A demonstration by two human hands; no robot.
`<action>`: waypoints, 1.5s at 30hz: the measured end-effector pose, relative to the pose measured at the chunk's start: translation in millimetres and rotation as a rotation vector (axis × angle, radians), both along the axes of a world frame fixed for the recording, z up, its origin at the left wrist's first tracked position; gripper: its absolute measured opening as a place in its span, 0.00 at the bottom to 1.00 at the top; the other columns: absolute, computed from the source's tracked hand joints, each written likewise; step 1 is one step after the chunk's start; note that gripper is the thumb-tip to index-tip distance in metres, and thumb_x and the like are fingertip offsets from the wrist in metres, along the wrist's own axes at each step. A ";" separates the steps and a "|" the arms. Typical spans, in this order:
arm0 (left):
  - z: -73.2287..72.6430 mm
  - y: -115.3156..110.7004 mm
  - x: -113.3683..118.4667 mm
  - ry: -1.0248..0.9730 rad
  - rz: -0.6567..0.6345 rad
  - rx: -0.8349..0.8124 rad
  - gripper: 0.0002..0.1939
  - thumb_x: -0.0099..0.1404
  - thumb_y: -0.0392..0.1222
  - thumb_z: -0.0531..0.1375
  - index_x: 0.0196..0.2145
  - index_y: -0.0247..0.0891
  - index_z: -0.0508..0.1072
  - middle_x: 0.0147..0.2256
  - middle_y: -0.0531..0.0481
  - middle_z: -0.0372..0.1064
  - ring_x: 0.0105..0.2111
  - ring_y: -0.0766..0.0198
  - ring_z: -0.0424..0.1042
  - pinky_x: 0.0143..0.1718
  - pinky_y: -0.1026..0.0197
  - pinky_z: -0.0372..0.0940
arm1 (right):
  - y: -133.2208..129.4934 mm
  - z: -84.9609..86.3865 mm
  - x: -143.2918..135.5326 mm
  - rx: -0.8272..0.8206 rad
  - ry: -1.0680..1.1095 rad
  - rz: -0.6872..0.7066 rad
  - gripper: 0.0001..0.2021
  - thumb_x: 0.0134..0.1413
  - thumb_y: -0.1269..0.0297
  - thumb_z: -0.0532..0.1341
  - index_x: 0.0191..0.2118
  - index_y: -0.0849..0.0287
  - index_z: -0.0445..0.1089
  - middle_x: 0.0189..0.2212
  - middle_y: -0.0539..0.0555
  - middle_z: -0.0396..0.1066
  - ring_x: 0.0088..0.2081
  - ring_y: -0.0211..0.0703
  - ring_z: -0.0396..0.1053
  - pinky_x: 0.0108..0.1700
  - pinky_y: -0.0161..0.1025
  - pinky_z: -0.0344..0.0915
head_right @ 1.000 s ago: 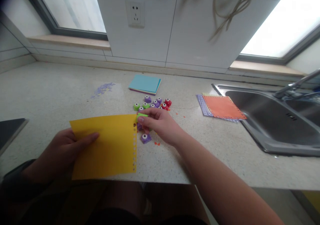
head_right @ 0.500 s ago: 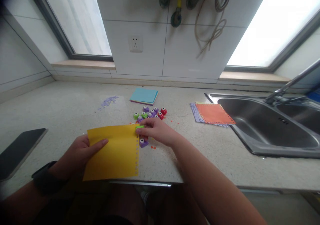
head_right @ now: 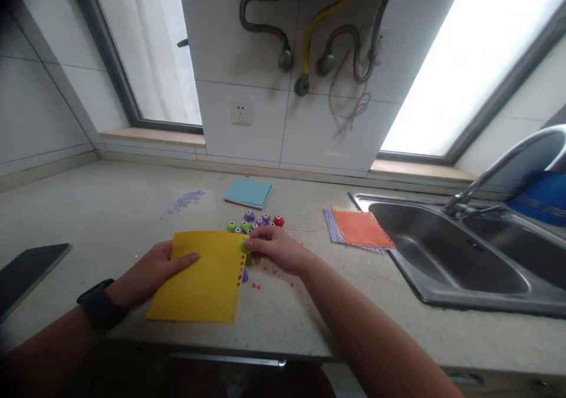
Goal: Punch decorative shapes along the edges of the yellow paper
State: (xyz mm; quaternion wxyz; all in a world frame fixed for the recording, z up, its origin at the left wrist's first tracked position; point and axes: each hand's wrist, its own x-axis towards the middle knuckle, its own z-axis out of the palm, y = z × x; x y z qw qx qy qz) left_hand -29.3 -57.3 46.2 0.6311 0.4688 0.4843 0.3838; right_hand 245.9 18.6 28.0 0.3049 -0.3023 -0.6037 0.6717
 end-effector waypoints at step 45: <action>-20.4 31.9 -21.5 -0.088 -0.078 -0.375 0.18 0.56 0.44 0.70 0.45 0.38 0.81 0.37 0.44 0.83 0.33 0.48 0.82 0.32 0.53 0.76 | -21.9 -27.3 -14.8 -0.345 0.021 -0.065 0.19 0.47 0.54 0.74 0.30 0.60 0.66 0.20 0.48 0.73 0.20 0.32 0.70 0.21 0.28 0.68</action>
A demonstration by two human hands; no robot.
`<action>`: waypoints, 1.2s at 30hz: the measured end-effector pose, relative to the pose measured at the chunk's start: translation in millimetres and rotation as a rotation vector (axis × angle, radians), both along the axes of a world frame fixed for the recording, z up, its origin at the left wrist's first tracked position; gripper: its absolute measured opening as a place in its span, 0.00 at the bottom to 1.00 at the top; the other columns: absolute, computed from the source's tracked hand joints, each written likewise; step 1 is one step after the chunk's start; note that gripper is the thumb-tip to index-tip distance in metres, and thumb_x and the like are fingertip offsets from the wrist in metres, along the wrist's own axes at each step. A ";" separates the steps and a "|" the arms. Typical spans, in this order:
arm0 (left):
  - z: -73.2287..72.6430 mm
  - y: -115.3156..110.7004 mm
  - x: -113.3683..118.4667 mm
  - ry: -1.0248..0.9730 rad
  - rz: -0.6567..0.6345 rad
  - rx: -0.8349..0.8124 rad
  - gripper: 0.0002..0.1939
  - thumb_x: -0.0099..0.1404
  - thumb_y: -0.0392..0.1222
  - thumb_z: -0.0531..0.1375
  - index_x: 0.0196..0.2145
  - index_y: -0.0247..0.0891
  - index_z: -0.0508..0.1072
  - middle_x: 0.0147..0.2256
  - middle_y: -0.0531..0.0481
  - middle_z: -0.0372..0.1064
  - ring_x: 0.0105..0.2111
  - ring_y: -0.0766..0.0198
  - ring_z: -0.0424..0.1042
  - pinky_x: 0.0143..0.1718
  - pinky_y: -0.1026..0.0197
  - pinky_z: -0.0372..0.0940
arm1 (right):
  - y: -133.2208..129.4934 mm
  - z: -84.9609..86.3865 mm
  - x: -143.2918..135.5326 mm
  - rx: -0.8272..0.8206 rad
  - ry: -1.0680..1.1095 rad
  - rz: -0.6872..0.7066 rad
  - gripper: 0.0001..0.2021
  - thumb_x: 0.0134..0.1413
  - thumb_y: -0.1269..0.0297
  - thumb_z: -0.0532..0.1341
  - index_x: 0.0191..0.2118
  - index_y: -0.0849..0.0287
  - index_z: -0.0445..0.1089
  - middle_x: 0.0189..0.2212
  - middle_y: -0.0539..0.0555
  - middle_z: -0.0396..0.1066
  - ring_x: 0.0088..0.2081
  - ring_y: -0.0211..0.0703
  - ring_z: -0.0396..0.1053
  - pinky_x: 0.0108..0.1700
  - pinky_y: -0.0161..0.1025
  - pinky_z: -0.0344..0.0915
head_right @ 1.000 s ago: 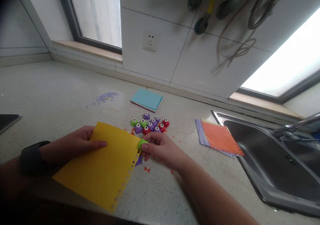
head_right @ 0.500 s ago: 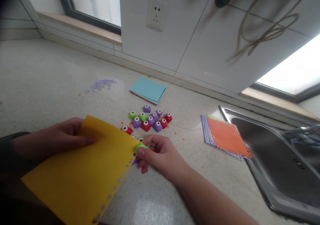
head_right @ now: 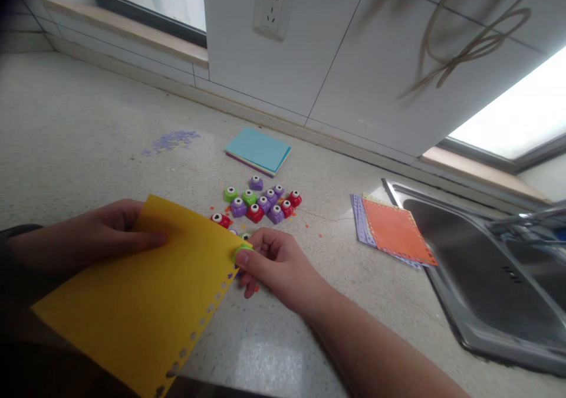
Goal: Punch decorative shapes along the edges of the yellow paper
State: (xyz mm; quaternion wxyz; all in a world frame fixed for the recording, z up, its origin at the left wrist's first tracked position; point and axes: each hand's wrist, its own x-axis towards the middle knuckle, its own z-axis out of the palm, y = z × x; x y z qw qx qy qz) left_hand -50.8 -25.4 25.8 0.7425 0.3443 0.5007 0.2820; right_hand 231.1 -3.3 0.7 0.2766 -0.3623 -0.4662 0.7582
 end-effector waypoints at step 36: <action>-6.3 2.0 -9.2 -0.008 -0.164 0.007 0.19 0.66 0.44 0.65 0.52 0.37 0.77 0.39 0.40 0.83 0.35 0.51 0.83 0.37 0.55 0.77 | -1.5 3.8 -2.2 0.041 -0.006 0.030 0.18 0.50 0.56 0.73 0.28 0.60 0.65 0.18 0.47 0.72 0.17 0.30 0.67 0.19 0.25 0.65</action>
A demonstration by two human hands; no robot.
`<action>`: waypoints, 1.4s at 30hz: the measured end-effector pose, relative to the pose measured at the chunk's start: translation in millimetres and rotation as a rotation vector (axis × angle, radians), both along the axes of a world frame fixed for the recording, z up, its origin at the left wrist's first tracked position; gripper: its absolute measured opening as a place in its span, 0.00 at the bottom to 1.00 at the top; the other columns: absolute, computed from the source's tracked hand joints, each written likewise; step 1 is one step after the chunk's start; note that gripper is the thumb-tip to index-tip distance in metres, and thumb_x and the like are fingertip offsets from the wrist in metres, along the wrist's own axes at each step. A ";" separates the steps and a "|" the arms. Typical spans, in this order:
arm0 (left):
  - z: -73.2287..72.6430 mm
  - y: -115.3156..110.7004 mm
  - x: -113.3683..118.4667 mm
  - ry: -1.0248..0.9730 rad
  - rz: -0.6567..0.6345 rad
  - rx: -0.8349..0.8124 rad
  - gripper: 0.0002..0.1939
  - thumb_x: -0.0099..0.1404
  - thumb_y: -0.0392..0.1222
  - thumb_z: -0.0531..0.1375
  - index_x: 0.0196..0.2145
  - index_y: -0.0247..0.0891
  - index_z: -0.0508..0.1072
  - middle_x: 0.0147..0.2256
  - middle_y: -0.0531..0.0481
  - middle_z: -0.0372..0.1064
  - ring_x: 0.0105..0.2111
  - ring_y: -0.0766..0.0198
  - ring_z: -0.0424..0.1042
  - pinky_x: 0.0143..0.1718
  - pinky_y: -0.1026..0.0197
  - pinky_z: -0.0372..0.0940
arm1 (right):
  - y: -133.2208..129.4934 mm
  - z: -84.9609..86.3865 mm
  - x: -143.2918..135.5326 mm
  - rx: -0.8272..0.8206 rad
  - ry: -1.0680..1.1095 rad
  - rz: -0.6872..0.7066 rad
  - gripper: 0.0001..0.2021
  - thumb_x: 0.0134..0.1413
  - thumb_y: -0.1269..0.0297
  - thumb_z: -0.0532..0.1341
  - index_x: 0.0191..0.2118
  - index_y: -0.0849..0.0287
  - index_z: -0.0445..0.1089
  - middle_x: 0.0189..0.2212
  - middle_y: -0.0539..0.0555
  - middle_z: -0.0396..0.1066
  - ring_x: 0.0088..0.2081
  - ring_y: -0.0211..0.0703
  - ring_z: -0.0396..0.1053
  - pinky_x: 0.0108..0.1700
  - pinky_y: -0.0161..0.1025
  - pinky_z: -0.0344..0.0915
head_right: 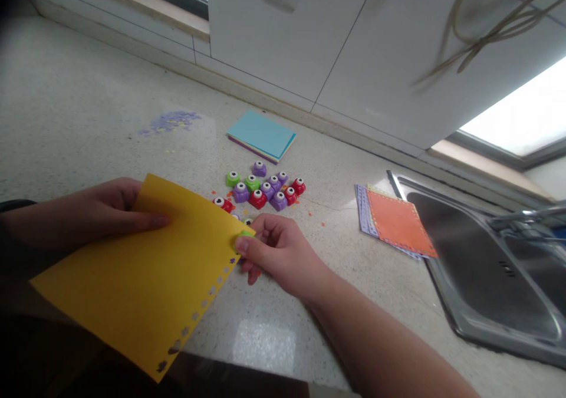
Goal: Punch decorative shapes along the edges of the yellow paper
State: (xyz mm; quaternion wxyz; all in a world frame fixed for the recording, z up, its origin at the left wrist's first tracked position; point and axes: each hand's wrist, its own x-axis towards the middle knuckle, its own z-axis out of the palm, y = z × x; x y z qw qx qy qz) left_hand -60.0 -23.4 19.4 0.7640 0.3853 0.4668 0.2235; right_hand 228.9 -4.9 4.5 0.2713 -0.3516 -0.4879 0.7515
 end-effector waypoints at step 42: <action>-1.5 2.3 -1.1 0.047 -0.035 0.038 0.18 0.63 0.47 0.67 0.49 0.39 0.80 0.39 0.44 0.83 0.36 0.50 0.82 0.38 0.55 0.76 | -0.6 2.0 0.6 0.050 -0.042 0.011 0.16 0.50 0.59 0.73 0.28 0.59 0.65 0.19 0.47 0.72 0.18 0.31 0.68 0.19 0.27 0.68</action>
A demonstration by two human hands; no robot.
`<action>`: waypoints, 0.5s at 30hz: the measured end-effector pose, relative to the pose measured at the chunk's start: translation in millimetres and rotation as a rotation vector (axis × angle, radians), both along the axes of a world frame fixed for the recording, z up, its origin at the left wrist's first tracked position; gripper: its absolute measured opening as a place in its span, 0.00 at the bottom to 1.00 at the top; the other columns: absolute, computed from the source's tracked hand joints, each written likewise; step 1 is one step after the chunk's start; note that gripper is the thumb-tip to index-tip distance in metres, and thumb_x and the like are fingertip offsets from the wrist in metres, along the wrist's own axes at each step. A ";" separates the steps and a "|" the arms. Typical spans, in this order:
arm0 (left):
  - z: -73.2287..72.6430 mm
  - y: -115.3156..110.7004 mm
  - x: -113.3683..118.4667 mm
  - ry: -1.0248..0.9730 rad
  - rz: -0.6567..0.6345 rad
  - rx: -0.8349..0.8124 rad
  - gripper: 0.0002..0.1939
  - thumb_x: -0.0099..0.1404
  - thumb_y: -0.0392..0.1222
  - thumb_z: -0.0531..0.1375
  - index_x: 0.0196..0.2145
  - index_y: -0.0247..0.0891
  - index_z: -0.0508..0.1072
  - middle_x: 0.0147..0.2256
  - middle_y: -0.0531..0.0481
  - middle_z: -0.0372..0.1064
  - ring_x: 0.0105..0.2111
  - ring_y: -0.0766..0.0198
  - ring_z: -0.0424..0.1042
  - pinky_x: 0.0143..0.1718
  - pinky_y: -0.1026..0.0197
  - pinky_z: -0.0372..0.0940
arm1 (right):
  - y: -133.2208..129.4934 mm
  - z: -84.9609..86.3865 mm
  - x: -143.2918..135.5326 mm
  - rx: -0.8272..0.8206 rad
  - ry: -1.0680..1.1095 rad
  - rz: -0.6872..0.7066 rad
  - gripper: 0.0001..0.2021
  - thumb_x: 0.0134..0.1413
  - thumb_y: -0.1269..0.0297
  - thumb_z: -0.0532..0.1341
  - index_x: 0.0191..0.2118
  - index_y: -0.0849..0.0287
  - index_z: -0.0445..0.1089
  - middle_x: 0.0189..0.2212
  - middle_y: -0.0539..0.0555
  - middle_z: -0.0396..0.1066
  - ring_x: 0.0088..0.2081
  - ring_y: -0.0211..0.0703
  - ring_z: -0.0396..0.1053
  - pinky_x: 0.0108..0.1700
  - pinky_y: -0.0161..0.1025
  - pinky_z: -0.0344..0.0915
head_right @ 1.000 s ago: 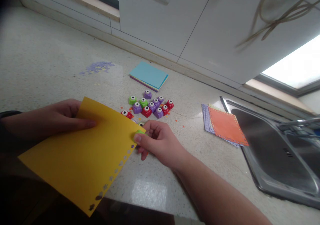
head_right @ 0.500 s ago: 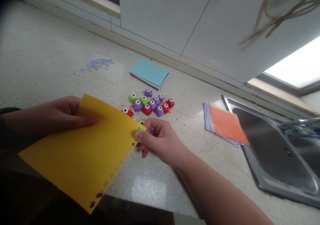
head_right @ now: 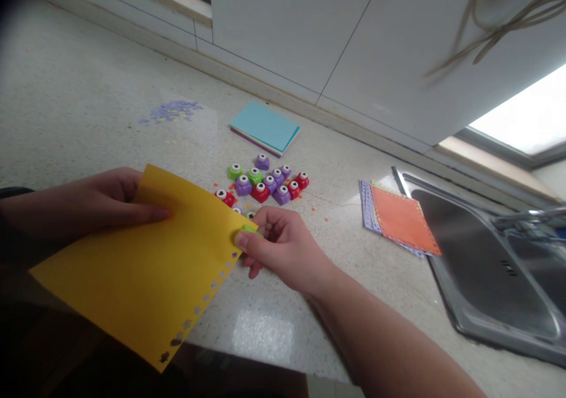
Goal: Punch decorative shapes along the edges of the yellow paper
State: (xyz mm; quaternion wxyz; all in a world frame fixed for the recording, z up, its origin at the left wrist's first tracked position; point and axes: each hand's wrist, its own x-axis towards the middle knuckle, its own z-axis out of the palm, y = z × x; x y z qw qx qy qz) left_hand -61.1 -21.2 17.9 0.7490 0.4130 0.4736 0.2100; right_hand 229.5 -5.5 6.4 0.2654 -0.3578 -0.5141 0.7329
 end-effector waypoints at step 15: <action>2.9 -2.1 0.3 -0.035 0.021 -0.028 0.18 0.63 0.45 0.67 0.50 0.38 0.79 0.38 0.42 0.83 0.38 0.49 0.82 0.36 0.57 0.76 | 10.0 -0.7 6.8 -0.009 0.075 -0.102 0.15 0.51 0.56 0.71 0.29 0.59 0.66 0.20 0.47 0.71 0.19 0.34 0.69 0.20 0.29 0.68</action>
